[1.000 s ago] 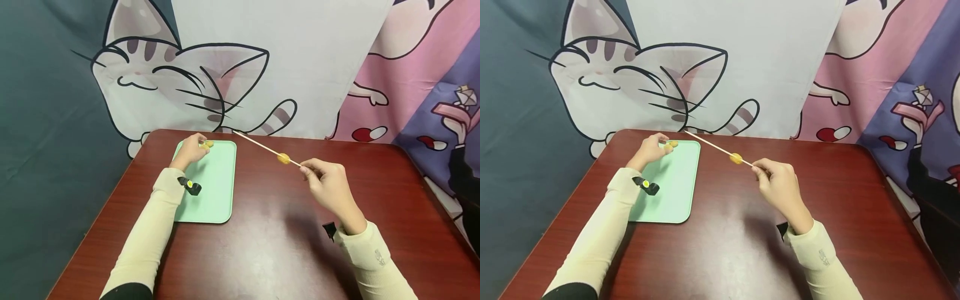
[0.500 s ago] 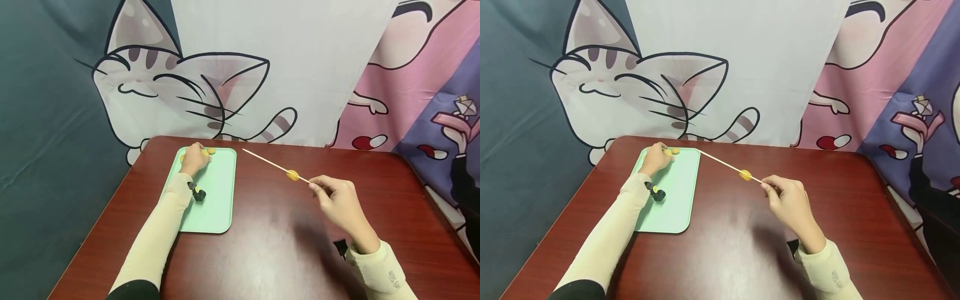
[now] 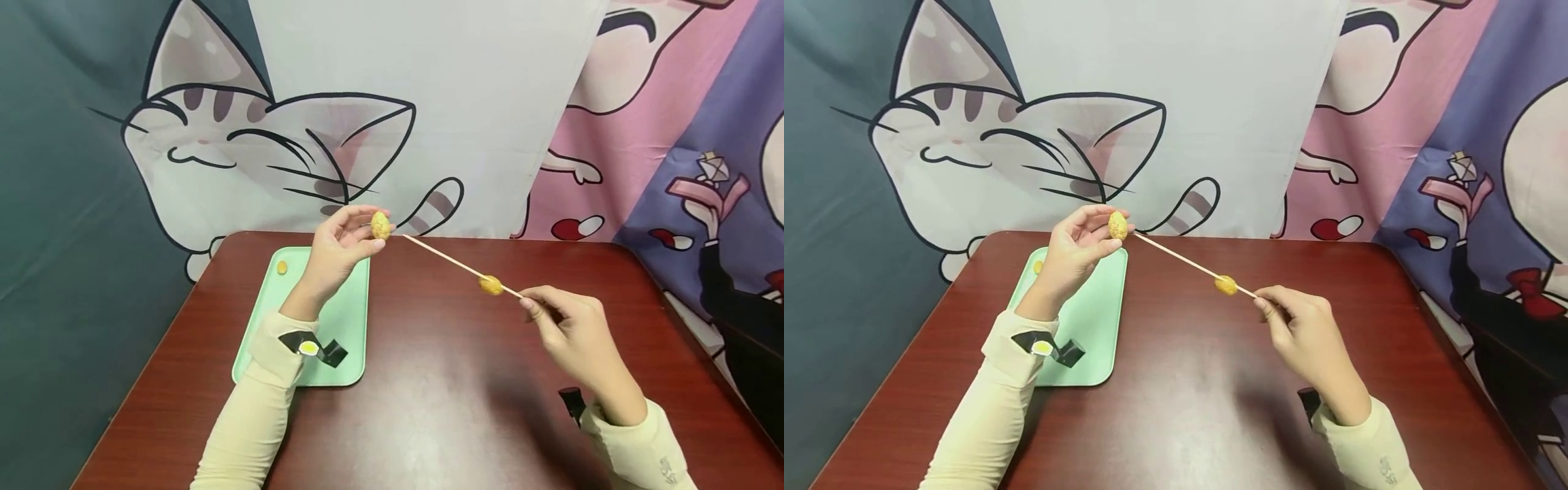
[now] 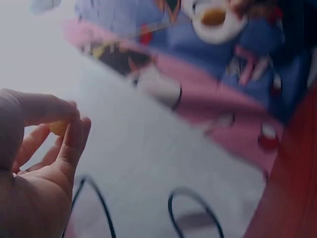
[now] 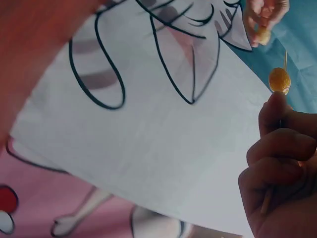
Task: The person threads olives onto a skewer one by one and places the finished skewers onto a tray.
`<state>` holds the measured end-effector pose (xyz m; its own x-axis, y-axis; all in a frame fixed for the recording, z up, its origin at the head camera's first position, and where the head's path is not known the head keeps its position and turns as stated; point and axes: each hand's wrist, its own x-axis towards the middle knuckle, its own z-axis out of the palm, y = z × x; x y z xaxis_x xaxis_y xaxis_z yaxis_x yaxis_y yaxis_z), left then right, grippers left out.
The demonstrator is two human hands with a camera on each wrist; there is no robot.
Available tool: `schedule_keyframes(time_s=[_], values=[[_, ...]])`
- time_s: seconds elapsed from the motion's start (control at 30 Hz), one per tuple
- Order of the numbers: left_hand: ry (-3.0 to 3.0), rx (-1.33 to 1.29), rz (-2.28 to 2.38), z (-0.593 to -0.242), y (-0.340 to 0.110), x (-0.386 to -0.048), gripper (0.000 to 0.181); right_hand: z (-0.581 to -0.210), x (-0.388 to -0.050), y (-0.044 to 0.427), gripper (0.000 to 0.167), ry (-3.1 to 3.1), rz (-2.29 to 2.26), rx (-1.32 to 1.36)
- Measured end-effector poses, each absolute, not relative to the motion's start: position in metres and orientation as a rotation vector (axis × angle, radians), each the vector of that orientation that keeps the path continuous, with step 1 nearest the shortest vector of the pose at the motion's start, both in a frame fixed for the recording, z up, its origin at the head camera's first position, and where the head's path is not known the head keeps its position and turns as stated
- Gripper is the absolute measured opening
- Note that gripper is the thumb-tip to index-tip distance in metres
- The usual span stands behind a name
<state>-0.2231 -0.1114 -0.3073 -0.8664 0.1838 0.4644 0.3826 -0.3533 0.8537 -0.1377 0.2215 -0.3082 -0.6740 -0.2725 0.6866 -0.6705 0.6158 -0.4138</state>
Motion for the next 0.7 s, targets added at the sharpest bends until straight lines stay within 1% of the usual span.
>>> schedule_keyframes(time_s=[0.13, 0.27, 0.47, 0.7], values=[[-1.601, -0.83, -2.405, -0.295, -0.094, -0.203, 0.045, -0.299, -0.127, 0.232, 0.028, -2.203, 0.901, 0.737], [-1.541, -0.848, -2.431, -0.291, -0.082, -0.19, 0.047, -0.293, -0.117, 0.239, 0.024, -2.18, 0.921, 0.732], [-1.474, -0.95, -2.421, -0.287, -0.073, -0.182, 0.046, -0.292, -0.111, 0.24, 0.017, -2.188, 0.947, 0.746], [-1.523, -0.919, -2.345, -0.286, -0.069, -0.177, 0.051, -0.294, -0.11, 0.241, 0.015, -2.184, 0.953, 0.762]])
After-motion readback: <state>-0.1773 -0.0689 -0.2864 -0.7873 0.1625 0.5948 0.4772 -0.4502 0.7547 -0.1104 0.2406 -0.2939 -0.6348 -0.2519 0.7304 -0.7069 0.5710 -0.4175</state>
